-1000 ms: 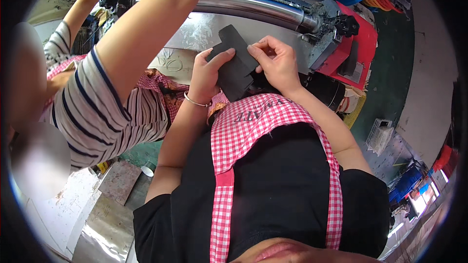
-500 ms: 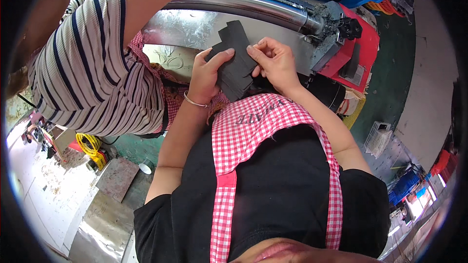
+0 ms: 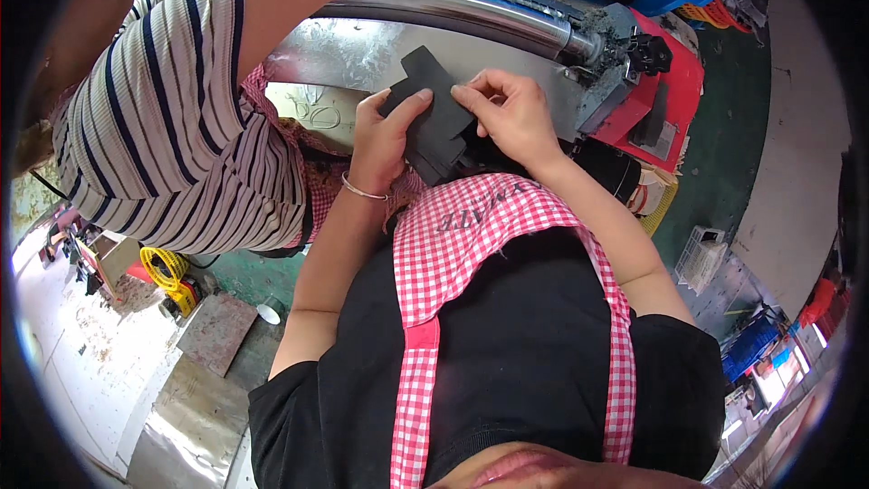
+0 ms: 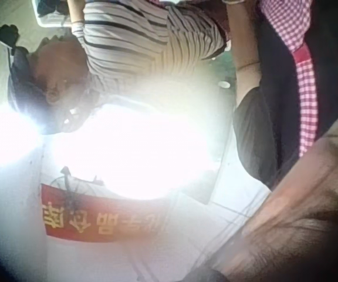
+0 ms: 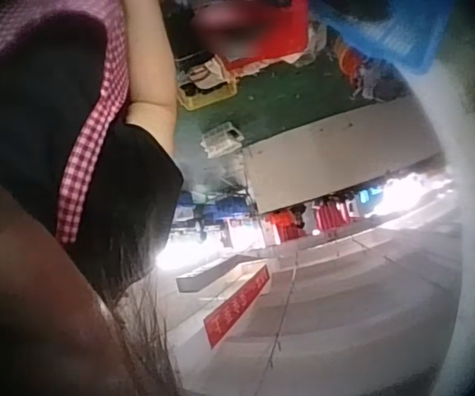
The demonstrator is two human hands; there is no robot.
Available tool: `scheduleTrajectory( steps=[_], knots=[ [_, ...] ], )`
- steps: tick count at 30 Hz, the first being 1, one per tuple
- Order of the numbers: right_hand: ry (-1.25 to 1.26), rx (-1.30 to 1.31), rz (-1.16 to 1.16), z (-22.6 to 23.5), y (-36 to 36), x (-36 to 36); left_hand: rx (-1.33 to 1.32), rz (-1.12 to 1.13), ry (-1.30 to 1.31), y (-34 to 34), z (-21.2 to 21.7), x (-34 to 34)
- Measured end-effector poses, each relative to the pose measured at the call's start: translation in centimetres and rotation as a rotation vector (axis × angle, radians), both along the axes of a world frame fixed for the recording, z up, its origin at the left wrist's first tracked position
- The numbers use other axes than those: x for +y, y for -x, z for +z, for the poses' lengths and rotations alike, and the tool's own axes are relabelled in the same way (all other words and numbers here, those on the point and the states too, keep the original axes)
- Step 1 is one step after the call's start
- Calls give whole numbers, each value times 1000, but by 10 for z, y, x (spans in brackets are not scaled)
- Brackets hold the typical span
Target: The person feeds dark rectangular material pieces into a roller machine and collects the processed output. They repeatedly retrieve new pieces from a blue basket, pass them through the machine, and stack the resulting items in their hands.
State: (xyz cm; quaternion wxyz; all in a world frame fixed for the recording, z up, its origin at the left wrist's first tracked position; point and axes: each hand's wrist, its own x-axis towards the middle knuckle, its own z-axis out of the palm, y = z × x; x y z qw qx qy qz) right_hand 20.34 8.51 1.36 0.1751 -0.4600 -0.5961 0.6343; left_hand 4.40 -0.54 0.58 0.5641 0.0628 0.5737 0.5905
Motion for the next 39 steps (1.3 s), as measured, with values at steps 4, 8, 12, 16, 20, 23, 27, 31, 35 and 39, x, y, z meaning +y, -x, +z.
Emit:
scheduleTrajectory(
  steps=[4,8,12,16,20,23,27,31,35,39],
  knots=[
    [332,116,-184,-23,-2,10,-27,24,-6,1,-5,-2],
    [473,197,-305,-30,3,10,-12,1,-29,0,-4,-1],
    [148,98,-19,-9,0,-5,24,-23,-12,3,-6,-1],
    [232,156,-60,-4,1,-4,-39,-26,-26,5,-1,-3],
    [53,142,-35,-7,0,-8,39,-27,-37,4,-4,-2],
    [36,100,-3,-6,0,-6,7,-30,-48,5,-2,-1],
    [314,209,-107,-15,-4,-3,-130,3,-58,7,-2,-2],
    [491,210,-314,-29,1,13,-87,-18,-40,3,5,-1],
    [166,42,-75,-13,4,7,-4,-7,-49,5,-5,-1],
    [60,127,-17,-3,3,-4,-55,11,-72,4,-2,-3]
  ],
)
